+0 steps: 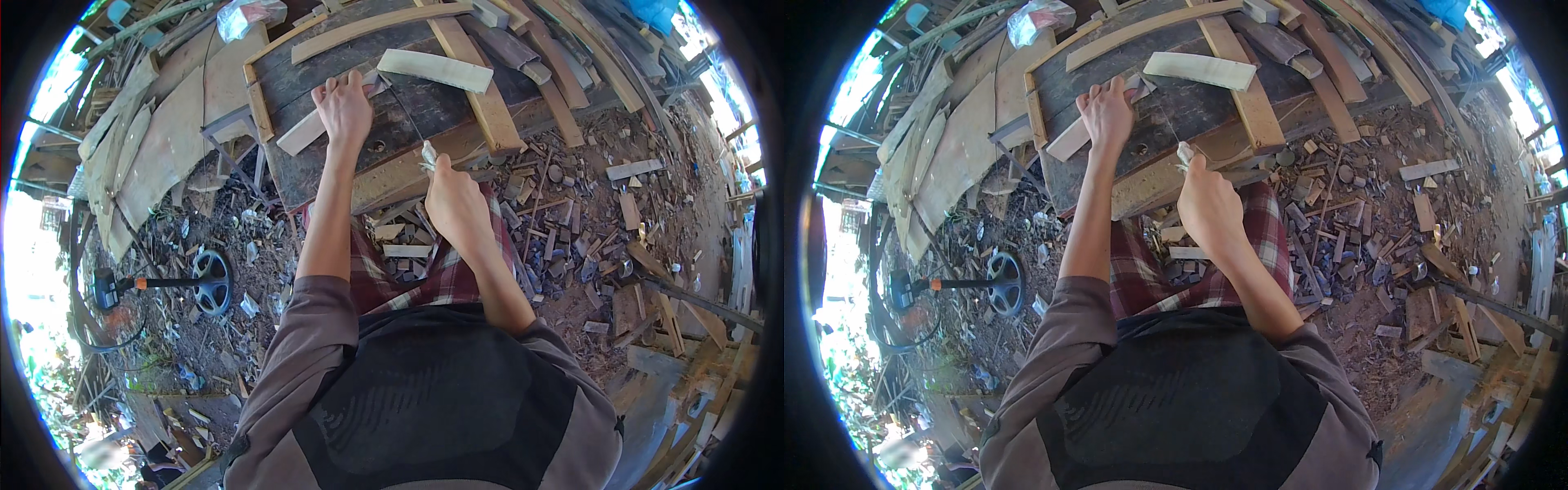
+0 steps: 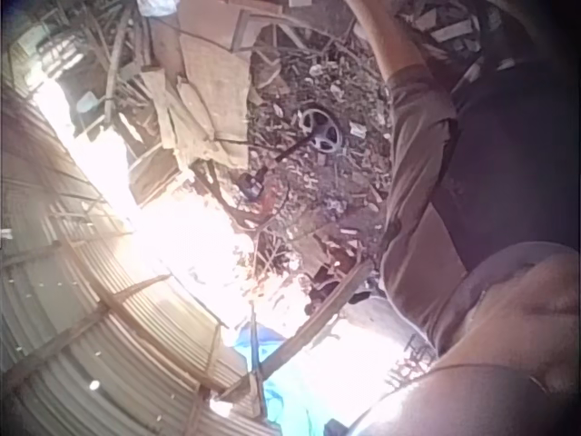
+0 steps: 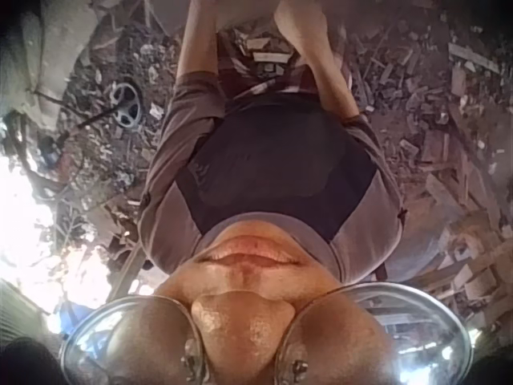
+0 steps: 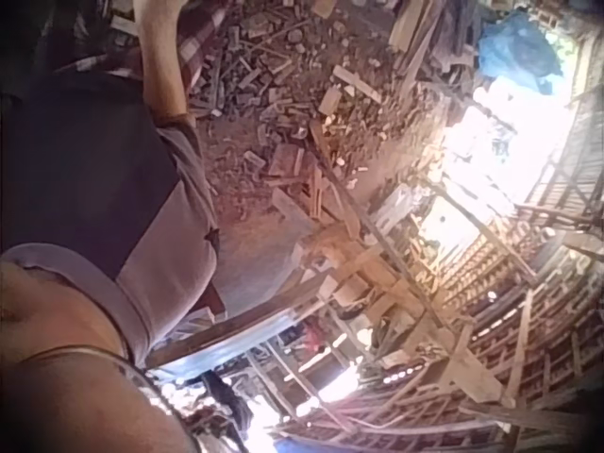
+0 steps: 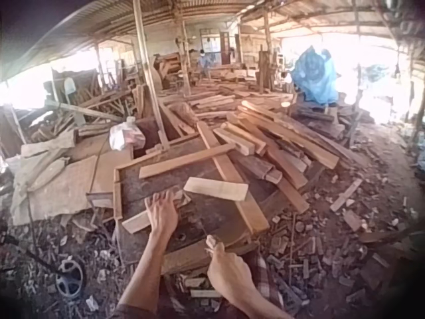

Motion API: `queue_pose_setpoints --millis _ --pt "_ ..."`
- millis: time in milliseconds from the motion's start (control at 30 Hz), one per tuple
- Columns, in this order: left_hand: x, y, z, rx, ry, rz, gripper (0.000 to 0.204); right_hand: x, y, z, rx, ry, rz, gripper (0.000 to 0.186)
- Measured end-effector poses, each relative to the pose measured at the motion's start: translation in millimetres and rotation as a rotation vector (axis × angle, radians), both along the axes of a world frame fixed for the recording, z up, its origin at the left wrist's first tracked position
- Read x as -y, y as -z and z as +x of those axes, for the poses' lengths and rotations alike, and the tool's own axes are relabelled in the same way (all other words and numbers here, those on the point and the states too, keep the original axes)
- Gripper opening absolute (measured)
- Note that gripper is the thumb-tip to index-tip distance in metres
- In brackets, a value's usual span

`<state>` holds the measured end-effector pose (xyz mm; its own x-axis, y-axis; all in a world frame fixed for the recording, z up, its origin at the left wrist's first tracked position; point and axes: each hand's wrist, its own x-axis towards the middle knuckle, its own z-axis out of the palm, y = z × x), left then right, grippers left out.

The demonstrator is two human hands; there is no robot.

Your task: Manually sawing a small rectangular piece of wood with a hand saw.

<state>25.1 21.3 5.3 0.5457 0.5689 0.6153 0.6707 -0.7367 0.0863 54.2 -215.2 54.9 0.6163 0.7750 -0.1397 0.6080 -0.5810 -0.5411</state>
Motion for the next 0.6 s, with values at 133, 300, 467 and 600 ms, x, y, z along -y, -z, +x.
queue_pose_setpoints --millis 133,300,467,600 --pt "-0.7 0.6 0.5 -0.018 -0.006 -0.003 0.015 -2.4 -2.9 2.0 0.001 -0.017 -0.031 0.016" --pt "0.4 1.1 -0.4 0.013 -0.009 0.043 0.015 0.9 -4.4 8.1 0.024 -0.017 -0.001 0.017" --pt "5.5 0.2 0.1 0.025 -0.006 0.003 0.016 1.3 14.8 26.3 0.143 -0.081 0.077 0.021" --pt "7.6 1.6 -1.3 0.049 0.002 0.015 0.012 -1.6 19.1 16.7 0.166 -0.078 0.121 0.019"
